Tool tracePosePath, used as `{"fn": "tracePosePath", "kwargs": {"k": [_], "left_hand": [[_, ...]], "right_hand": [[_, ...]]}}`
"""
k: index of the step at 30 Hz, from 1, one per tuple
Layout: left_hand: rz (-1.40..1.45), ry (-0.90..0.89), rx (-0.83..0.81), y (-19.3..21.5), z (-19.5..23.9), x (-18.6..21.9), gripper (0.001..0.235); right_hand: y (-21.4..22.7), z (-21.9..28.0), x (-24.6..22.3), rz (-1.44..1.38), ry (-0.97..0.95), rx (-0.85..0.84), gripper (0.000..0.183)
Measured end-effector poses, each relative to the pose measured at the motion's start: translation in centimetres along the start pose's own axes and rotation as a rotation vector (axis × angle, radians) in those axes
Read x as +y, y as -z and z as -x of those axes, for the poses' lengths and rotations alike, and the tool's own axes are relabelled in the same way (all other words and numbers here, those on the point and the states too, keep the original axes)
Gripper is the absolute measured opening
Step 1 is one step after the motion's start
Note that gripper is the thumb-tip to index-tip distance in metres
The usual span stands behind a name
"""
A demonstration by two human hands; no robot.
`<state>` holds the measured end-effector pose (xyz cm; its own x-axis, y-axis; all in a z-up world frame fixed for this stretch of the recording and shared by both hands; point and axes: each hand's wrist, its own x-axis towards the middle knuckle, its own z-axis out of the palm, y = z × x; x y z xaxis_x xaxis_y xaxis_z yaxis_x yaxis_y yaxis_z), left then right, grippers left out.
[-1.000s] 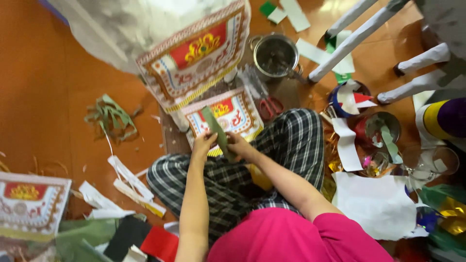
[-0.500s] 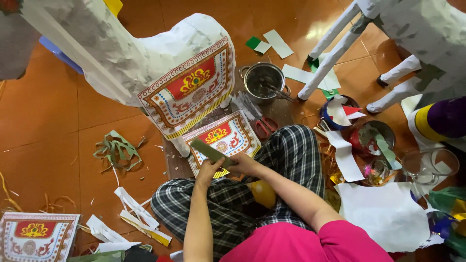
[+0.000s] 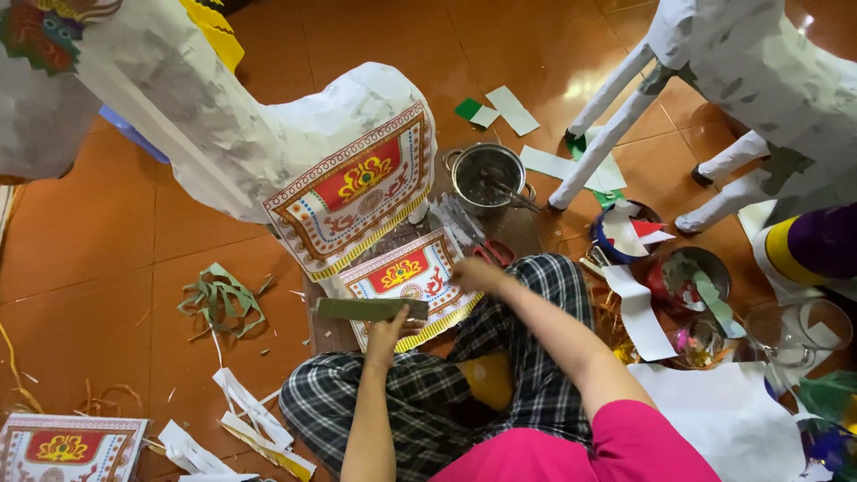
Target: Decorate a paper-mache horse by cutting and gluing paper strips.
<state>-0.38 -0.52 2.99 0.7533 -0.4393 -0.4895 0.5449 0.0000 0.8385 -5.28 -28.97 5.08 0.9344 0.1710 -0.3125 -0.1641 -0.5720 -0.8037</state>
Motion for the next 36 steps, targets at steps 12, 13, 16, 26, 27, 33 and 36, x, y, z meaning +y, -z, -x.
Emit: {"fn": "tracePosePath", "kwargs": {"k": [12, 13, 16, 26, 27, 33, 36], "left_hand": [[-0.323, -0.058, 0.217, -2.2, 1.5, 3.2, 0.048], [-0.391, -0.046, 0.218, -2.5, 2.2, 3.8, 0.055], [-0.354, -0.093, 0.237, -1.2, 1.4, 2.8, 0.060], [0.200, -0.256, 0.451, -2.3, 7.6, 8.8, 0.043], [0.208, -0.251, 0.478, -3.4, 8.4, 10.1, 0.043], [0.003, -0.391, 0.459, -9.3, 13.4, 13.4, 0.053], [0.054, -0.323, 0.431, -11.0, 16.2, 14.9, 0.040]], "right_hand": [[2.6, -5.2, 13.8, 0.392, -0.679, 0.357, 0.046], [2.4, -5.1, 13.8, 0.396, -0.677, 0.355, 0.059], [2.7, -4.3, 12.4, 0.439, -0.675, 0.363, 0.074], [-0.5, 9.0, -4.1, -0.276, -0.239, 0.730, 0.055], [-1.9, 10.4, -5.0, -0.274, -0.235, 0.702, 0.055], [-8.3, 14.2, -11.0, -0.883, -0.034, 0.487, 0.012], [-9.7, 13.5, -13.0, -0.780, 0.175, 0.328, 0.025]]}}
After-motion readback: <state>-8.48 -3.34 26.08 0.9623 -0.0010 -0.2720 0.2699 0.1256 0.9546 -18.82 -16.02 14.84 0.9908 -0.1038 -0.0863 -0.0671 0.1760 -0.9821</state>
